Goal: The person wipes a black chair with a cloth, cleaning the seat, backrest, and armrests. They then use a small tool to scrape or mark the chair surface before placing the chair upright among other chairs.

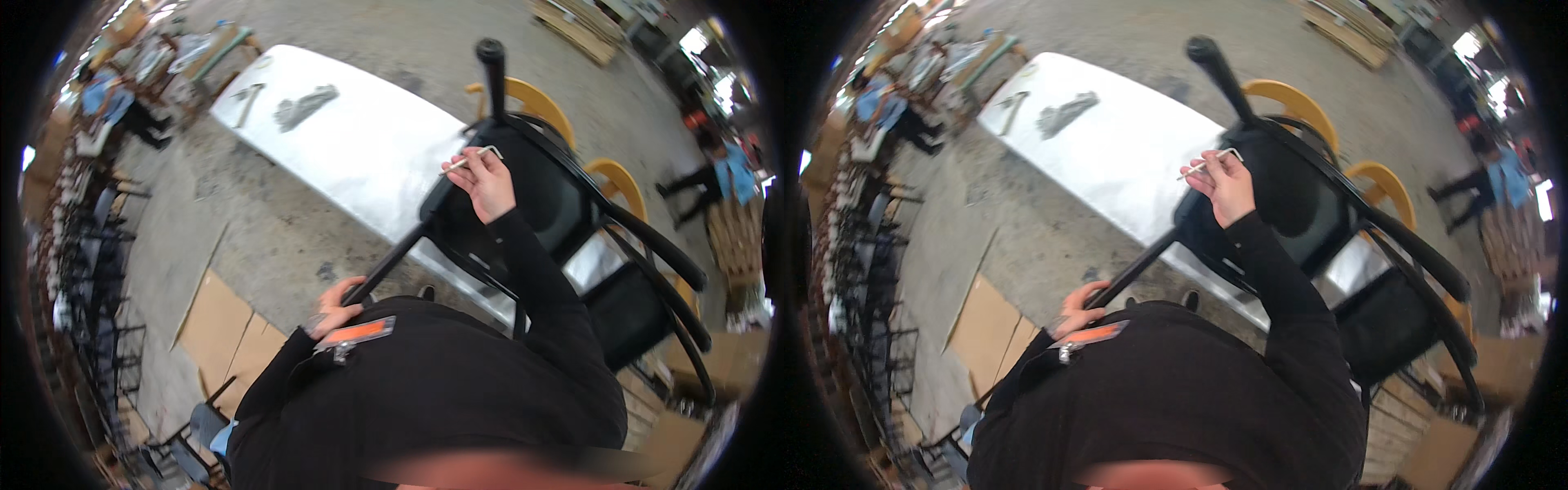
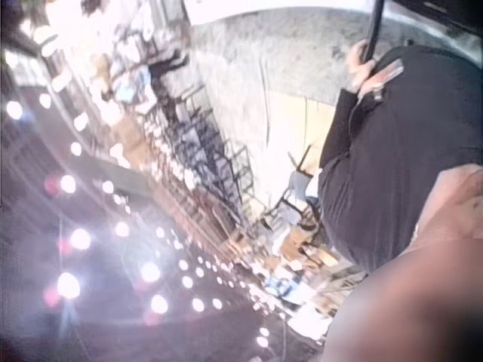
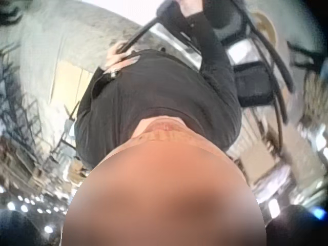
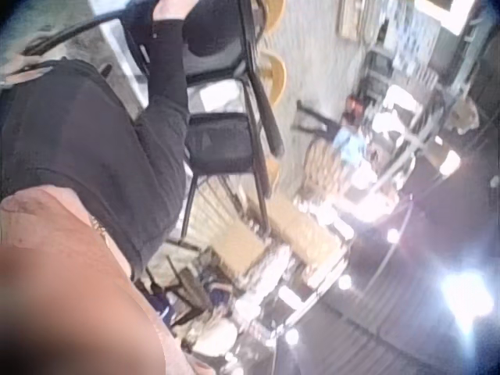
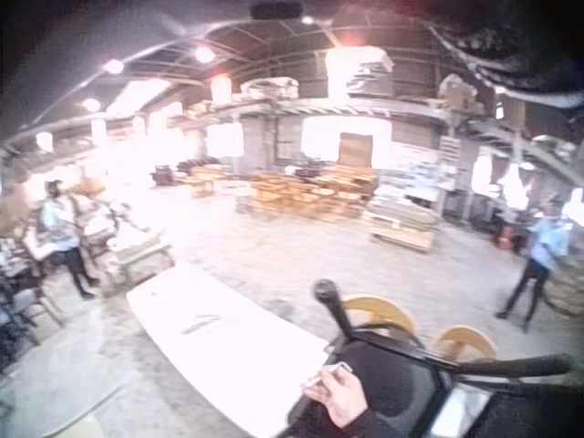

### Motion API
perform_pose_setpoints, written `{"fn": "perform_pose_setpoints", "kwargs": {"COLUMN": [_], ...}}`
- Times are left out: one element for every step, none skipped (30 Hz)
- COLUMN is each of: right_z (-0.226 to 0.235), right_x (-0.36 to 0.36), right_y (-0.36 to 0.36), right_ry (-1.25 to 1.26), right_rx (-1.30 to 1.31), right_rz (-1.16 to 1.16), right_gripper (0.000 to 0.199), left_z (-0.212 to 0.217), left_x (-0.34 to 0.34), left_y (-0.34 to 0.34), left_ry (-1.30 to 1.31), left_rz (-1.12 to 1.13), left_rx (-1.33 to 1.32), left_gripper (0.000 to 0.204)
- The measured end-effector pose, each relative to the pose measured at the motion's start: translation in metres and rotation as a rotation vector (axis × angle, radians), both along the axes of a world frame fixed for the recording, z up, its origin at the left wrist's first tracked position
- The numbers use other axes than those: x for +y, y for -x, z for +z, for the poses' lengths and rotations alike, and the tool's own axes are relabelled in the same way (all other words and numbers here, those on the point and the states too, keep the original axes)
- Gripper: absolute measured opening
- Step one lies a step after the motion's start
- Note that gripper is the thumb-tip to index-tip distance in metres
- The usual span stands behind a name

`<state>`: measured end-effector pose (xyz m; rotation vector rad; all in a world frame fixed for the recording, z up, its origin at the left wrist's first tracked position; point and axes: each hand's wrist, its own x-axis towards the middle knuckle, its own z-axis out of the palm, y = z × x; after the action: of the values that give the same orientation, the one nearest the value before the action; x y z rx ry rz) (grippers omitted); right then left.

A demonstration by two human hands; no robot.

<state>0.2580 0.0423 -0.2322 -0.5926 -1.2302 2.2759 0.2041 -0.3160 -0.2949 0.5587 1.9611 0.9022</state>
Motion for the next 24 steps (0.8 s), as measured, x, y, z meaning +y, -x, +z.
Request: {"fn": "perform_pose_setpoints", "kwargs": {"right_z": [-0.012, -0.021, -0.030, -0.035, -0.039, -0.042, -0.044, -0.047, -0.048, -0.050, -0.051, -0.052, -0.052, -0.052, -0.051, -0.050, -0.048, -0.046, -0.044, -0.042, -0.041, -0.039, -0.039, -0.039], "right_x": [0.016, 0.030, 0.043, 0.055, 0.066, 0.077, 0.087, 0.095, 0.102, 0.108, 0.112, 0.115, 0.116, 0.116, 0.115, 0.113, 0.111, 0.110, 0.108, 0.106, 0.105, 0.104, 0.104, 0.104], "right_y": [-0.003, -0.006, -0.007, -0.008, -0.008, -0.007, -0.006, -0.004, -0.002, 0.000, 0.003, 0.005, 0.007, 0.010, 0.013, 0.015, 0.019, 0.022, 0.025, 0.029, 0.032, 0.035, 0.037, 0.039], "right_ry": [-0.012, -0.072, -0.112, -0.206, -0.284, -0.354, -0.420, -0.459, -0.548, -0.612, -0.637, -0.740, -0.804, -0.824, -0.975, -1.083, -1.190, -1.266, -1.361, -1.451, -1.533, -1.604, -1.665, -1.721], "right_rx": [-0.076, -0.090, -0.107, -0.115, -0.165, -0.176, -0.192, -0.255, -0.211, -0.209, -0.274, -0.175, -0.145, -0.194, -0.120, -0.125, -0.129, -0.145, -0.152, -0.155, -0.168, -0.198, -0.201, -0.211], "right_rz": [-0.095, -0.133, -0.194, -0.230, -0.283, -0.333, -0.377, -0.435, -0.445, -0.471, -0.536, -0.482, -0.465, -0.465, -0.432, -0.416, -0.399, -0.399, -0.374, -0.355, -0.345, -0.324, -0.296, -0.268], "right_gripper": [0.018, 0.018, 0.017, 0.016, 0.014, 0.014, 0.013, 0.012, 0.011, 0.011, 0.010, 0.010, 0.009, 0.008, 0.008, 0.007, 0.007, 0.006, 0.006, 0.006, 0.006, 0.008, 0.008, 0.008], "left_z": [0.001, 0.003, 0.004, 0.006, 0.007, 0.009, 0.010, 0.010, 0.011, 0.011, 0.012, 0.012, 0.012, 0.013, 0.014, 0.014, 0.015, 0.017, 0.018, 0.019, 0.020, 0.021, 0.021, 0.022], "left_x": [0.001, 0.000, 0.000, -0.001, -0.001, -0.002, -0.002, -0.002, -0.002, -0.001, -0.001, 0.000, 0.000, 0.001, 0.001, 0.001, 0.001, 0.000, 0.000, 0.000, 0.000, 0.001, 0.001, 0.001], "left_y": [0.001, 0.003, 0.004, 0.006, 0.006, 0.007, 0.006, 0.005, 0.004, 0.003, 0.002, 0.002, 0.002, 0.002, 0.002, 0.002, 0.002, 0.001, 0.001, 0.000, 0.000, 0.000, 0.000, 0.000], "left_ry": [0.034, -0.054, 0.004, -0.072, -0.020, -0.048, -0.061, -0.102, -0.117, -0.105, -0.092, -0.040, -0.086, -0.090, -0.045, -0.068, -0.043, -0.015, -0.025, -0.032, -0.016, -0.034, -0.027, -0.005], "left_rz": [0.001, -0.024, -0.021, -0.031, -0.018, -0.002, -0.009, 0.032, 0.072, 0.079, 0.087, 0.099, 0.107, 0.119, 0.132, 0.127, 0.121, 0.123, 0.118, 0.121, 0.128, 0.127, 0.129, 0.136], "left_rx": [-0.002, -0.018, -0.019, -0.043, -0.046, -0.108, -0.040, -0.088, -0.137, -0.117, -0.094, -0.059, -0.070, -0.074, -0.092, -0.072, -0.064, -0.050, -0.029, -0.001, 0.007, 0.023, 0.017, 0.003], "left_gripper": [0.060, 0.060, 0.060, 0.060, 0.061, 0.060, 0.059, 0.059, 0.058, 0.058, 0.058, 0.058, 0.057, 0.057, 0.057, 0.056, 0.056, 0.055, 0.055, 0.055, 0.055, 0.055, 0.055, 0.055]}}
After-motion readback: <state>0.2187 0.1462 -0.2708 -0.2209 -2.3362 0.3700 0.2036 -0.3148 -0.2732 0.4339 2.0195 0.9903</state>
